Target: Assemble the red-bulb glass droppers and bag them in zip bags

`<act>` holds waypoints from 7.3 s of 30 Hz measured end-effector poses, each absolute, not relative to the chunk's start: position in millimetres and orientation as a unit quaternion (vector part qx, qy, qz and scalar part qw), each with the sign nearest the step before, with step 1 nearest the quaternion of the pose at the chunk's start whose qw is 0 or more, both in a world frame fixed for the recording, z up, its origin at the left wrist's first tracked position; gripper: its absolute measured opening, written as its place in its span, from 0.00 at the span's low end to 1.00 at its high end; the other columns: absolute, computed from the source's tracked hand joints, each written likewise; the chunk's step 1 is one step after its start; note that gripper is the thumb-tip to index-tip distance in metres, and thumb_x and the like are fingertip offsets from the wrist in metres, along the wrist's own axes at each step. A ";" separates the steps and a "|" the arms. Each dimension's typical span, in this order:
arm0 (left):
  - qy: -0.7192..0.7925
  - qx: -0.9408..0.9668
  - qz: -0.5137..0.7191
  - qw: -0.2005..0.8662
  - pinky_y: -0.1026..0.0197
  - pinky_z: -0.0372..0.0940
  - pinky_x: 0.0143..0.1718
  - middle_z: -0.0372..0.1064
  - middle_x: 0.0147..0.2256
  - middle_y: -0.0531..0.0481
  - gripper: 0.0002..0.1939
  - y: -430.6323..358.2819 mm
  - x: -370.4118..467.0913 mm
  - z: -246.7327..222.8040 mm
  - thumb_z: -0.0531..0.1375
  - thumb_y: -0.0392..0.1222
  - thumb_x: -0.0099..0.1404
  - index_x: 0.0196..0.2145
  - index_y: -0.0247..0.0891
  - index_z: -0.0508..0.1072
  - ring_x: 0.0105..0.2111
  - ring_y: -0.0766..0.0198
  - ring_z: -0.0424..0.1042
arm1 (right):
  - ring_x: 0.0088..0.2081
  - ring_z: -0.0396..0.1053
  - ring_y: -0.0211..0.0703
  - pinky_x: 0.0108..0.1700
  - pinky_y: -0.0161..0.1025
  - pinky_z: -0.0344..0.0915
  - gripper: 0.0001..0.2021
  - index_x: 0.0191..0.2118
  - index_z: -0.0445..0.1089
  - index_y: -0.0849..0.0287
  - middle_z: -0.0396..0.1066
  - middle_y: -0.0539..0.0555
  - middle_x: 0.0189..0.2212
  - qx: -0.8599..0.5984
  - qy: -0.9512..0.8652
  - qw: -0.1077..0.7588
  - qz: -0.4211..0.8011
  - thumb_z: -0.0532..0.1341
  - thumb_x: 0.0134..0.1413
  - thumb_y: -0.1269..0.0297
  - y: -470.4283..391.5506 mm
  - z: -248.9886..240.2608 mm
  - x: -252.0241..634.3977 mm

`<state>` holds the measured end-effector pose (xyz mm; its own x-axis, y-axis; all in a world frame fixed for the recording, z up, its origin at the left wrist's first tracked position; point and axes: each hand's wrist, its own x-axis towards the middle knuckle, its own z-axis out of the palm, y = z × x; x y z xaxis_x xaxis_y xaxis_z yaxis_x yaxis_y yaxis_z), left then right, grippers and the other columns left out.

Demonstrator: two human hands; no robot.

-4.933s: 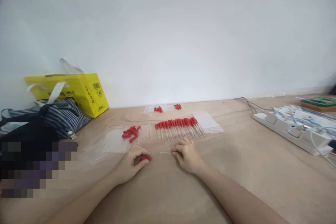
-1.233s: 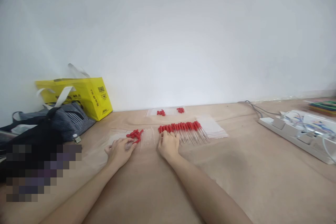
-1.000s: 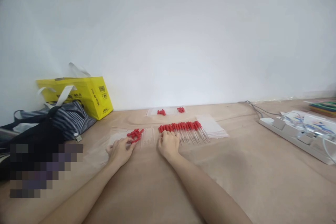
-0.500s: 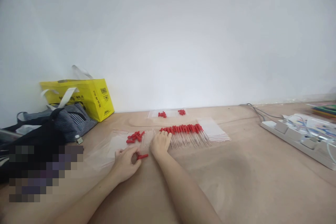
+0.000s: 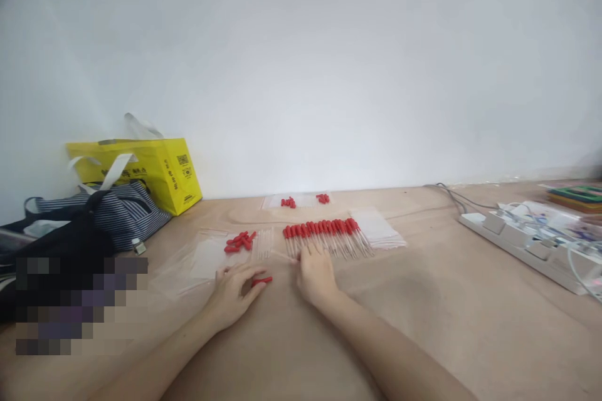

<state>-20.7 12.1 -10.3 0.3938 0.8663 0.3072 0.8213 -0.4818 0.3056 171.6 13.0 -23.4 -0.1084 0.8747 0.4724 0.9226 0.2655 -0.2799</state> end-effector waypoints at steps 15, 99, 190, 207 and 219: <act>0.447 0.865 0.220 0.060 0.54 0.48 0.40 0.70 0.33 0.52 0.08 5.9 -4.0 -14.5 0.54 0.44 0.59 0.31 0.47 0.74 0.37 0.60 0.65 | 0.34 0.62 0.39 0.37 0.37 0.54 0.06 0.28 0.63 0.58 0.66 0.50 0.30 -0.506 -0.819 0.255 0.091 0.59 0.48 0.62 -13.4 -21.6 237.3; 0.366 0.882 0.284 0.083 0.50 0.44 0.47 0.70 0.26 0.55 0.08 0.4 1.3 -14.4 0.52 0.42 0.60 0.29 0.43 0.70 0.33 0.64 0.66 | 0.27 0.62 0.37 0.34 0.36 0.50 0.13 0.29 0.64 0.59 0.65 0.50 0.23 -0.425 -0.838 0.336 0.065 0.45 0.58 0.68 -25.9 -28.8 201.5; 0.552 0.788 0.232 -0.142 0.43 0.41 0.47 0.71 0.33 0.50 0.14 22.3 -38.9 -3.2 0.50 0.28 0.54 0.33 0.42 0.70 0.37 0.56 0.66 | 0.42 0.65 0.48 0.43 0.48 0.59 0.11 0.40 0.67 0.64 0.67 0.59 0.39 -0.723 -0.651 0.195 0.127 0.57 0.52 0.63 162.1 15.3 72.2; 0.454 0.848 0.267 0.050 0.48 0.44 0.46 0.71 0.31 0.56 0.04 1.1 1.0 -15.4 0.55 0.40 0.58 0.33 0.44 0.68 0.35 0.60 0.67 | 0.30 0.64 0.38 0.32 0.34 0.57 0.07 0.33 0.61 0.58 0.67 0.52 0.28 -0.466 -0.788 0.375 0.145 0.47 0.56 0.70 -24.7 -32.1 221.6; 0.454 0.838 0.299 0.041 0.51 0.48 0.44 0.73 0.32 0.54 0.08 2.3 3.4 -17.9 0.53 0.43 0.60 0.33 0.45 0.71 0.35 0.62 0.68 | 0.30 0.63 0.37 0.36 0.35 0.53 0.06 0.30 0.62 0.58 0.67 0.49 0.26 -0.470 -0.802 0.359 0.084 0.50 0.55 0.70 -23.2 -34.7 186.8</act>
<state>3.4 2.3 -17.9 0.4081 0.7857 0.4649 0.7368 -0.5842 0.3405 186.8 -23.2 -34.7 -0.3005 0.8141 0.4970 0.6941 0.5440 -0.4715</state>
